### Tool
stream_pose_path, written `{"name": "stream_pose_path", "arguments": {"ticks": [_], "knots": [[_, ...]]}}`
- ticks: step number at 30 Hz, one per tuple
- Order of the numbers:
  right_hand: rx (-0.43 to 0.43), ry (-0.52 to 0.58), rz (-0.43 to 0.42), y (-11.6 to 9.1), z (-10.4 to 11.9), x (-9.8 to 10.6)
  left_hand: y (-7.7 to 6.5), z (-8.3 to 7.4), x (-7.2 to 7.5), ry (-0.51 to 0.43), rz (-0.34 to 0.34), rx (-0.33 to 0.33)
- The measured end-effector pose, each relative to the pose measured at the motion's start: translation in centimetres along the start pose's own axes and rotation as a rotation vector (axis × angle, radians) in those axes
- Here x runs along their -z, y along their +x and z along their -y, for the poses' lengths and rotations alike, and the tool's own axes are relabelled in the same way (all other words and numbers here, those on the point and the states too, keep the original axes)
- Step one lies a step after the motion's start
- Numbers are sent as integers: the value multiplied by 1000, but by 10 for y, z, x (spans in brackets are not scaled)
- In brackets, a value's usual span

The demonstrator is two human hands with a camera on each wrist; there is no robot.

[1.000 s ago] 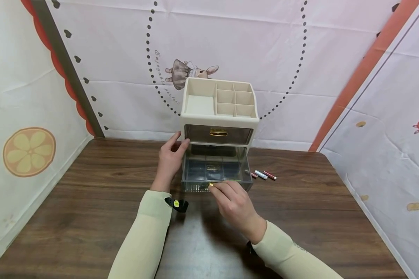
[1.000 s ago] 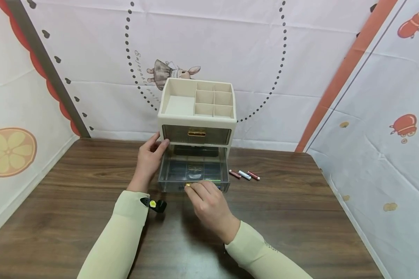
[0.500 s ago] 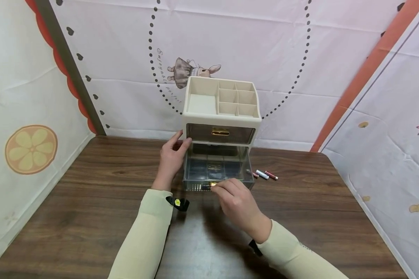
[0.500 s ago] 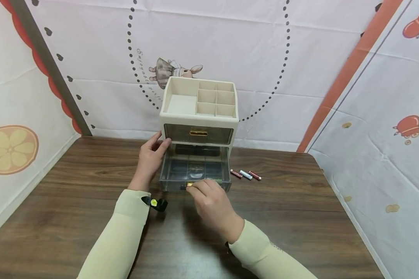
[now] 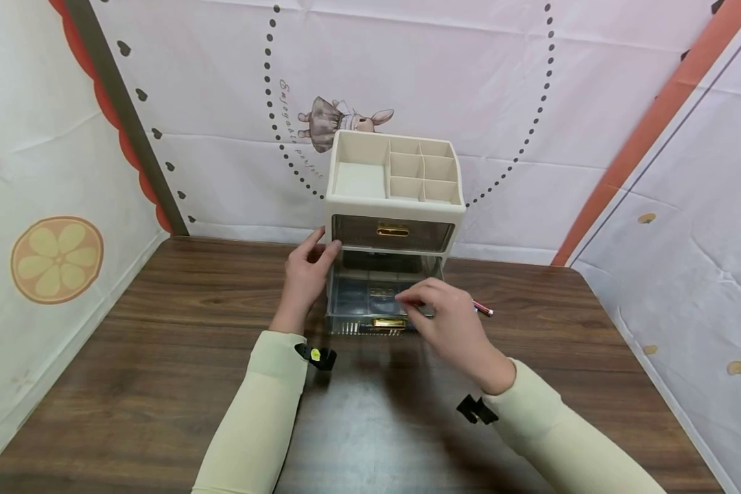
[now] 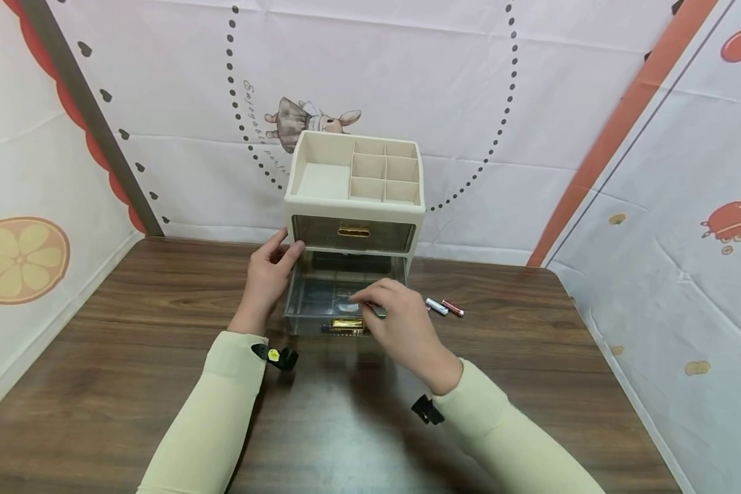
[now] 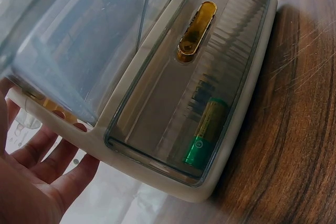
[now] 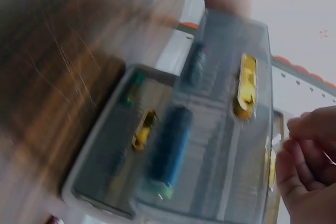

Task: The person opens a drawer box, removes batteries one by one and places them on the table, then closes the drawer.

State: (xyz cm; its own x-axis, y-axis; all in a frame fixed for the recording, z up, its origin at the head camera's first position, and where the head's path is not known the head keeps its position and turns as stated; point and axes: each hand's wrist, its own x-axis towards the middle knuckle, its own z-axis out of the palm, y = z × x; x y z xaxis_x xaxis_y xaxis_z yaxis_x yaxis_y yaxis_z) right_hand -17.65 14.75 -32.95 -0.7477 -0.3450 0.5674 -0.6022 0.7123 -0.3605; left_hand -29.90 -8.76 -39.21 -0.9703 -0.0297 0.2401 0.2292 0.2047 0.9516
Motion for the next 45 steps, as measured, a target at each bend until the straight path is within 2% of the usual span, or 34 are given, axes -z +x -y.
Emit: {"name": "stream_pose_path", "arguments": {"ticks": [7, 13, 20, 26, 35, 45], "knots": [[-132, 32, 187, 20, -9, 16, 0, -2, 0, 2, -2, -5], [-179, 29, 267, 34, -17, 19, -1, -2, 0, -1, -2, -2], [-233, 38, 461, 46, -26, 14, -4, -1, 0, -18, -3, 12], [-195, 3, 590, 54, -32, 8, -5, 0, 0, -19, -3, 14], [-143, -70, 733, 69, -34, 10, 2, -3, 0, -9, -23, -15], [-64, -127, 870, 69, -33, 3, -1, -3, -2, -6, -14, -4]]}}
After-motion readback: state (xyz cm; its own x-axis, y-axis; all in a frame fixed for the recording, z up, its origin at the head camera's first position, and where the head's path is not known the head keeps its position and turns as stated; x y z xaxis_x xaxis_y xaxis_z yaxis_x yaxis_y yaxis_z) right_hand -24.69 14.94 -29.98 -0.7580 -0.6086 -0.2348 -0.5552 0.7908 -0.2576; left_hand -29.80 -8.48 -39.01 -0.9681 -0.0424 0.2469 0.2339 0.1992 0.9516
